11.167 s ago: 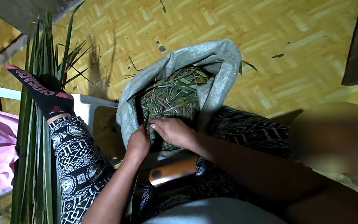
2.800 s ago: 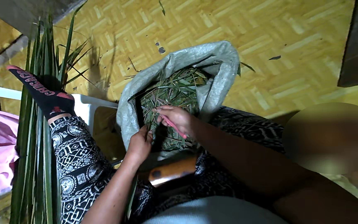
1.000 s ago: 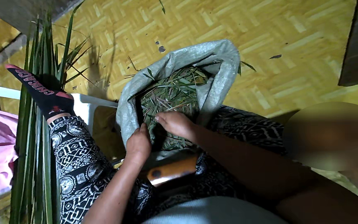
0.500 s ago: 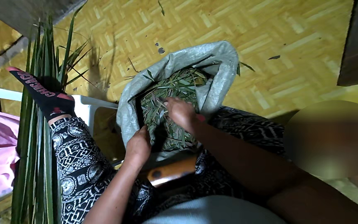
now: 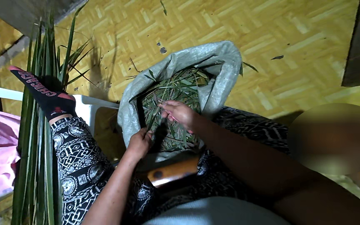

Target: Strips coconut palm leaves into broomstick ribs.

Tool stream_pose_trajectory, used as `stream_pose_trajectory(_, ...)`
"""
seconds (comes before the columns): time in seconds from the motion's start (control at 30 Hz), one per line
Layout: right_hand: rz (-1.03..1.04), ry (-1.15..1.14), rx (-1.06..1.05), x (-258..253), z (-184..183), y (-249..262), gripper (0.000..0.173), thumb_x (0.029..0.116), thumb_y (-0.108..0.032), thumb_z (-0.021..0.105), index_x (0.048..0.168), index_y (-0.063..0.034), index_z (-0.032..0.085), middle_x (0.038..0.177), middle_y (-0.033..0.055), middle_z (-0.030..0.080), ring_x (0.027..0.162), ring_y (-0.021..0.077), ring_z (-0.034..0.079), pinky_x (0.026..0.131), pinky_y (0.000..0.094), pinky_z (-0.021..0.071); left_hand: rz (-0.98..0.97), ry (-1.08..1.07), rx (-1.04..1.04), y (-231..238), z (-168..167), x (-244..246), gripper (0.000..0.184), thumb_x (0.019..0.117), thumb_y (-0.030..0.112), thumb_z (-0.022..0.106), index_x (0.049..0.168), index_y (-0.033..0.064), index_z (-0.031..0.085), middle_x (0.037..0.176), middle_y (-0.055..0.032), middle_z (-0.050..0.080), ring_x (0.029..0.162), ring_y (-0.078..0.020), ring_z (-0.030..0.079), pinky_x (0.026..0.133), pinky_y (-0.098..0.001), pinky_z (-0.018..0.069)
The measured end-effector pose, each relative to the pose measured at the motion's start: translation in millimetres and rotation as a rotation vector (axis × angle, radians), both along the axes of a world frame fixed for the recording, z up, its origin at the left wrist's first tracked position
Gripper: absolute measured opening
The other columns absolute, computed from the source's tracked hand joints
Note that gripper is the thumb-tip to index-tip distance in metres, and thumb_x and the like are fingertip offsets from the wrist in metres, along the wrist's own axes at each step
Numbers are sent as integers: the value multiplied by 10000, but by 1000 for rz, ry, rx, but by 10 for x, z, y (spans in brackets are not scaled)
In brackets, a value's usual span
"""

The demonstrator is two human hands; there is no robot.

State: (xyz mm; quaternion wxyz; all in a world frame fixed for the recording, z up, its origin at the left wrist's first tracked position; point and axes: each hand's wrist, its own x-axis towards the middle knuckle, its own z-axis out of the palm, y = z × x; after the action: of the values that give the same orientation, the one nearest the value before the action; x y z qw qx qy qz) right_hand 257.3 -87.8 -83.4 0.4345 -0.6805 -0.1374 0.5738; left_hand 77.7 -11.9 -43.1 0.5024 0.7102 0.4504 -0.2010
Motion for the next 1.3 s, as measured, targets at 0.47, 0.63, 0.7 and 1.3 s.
stream_pose_trajectory(0.47, 674, -475, 102, -326, 154, -184, 401, 1132, -268, 401, 1380, -44, 622, 1196, 184, 703, 1109, 326, 677, 1009, 528, 504, -129, 176, 197, -19, -127, 110, 358, 1127, 228, 390, 1224, -17, 632, 1024, -180, 710, 989, -304, 700, 940, -502, 536)
stream_pose_trajectory(0.63, 714, -598, 15, -395, 156, -177, 428, 1135, -312, 372, 1355, -38, 615, 1292, 196, 656, 1212, 360, 637, 1028, 561, 486, -200, 250, 247, -102, -80, 170, 414, 1134, 276, 369, 1271, -24, 619, 1136, -231, 693, 1101, -364, 681, 989, -547, 515)
stream_pose_trajectory(0.7, 713, -628, -4, -403, 147, -175, 421, 1133, -311, 377, 1323, -29, 625, 1262, 200, 663, 1184, 363, 650, 1005, 567, 498, -220, 243, 257, -131, -43, 185, 450, 1136, 296, 351, 1278, -45, 608, 1173, -263, 668, 1122, -379, 660, 994, -544, 495)
stream_pose_trajectory(1.3, 607, -1141, 73, -425, -84, -177, 341, 1096, -284, 481, 1202, -29, 680, 1047, 182, 680, 976, 377, 673, 866, 558, 497, -234, 276, 322, -128, 28, 192, 381, 1128, 245, 382, 1348, 19, 597, 1200, -223, 690, 1157, -376, 672, 1006, -562, 512)
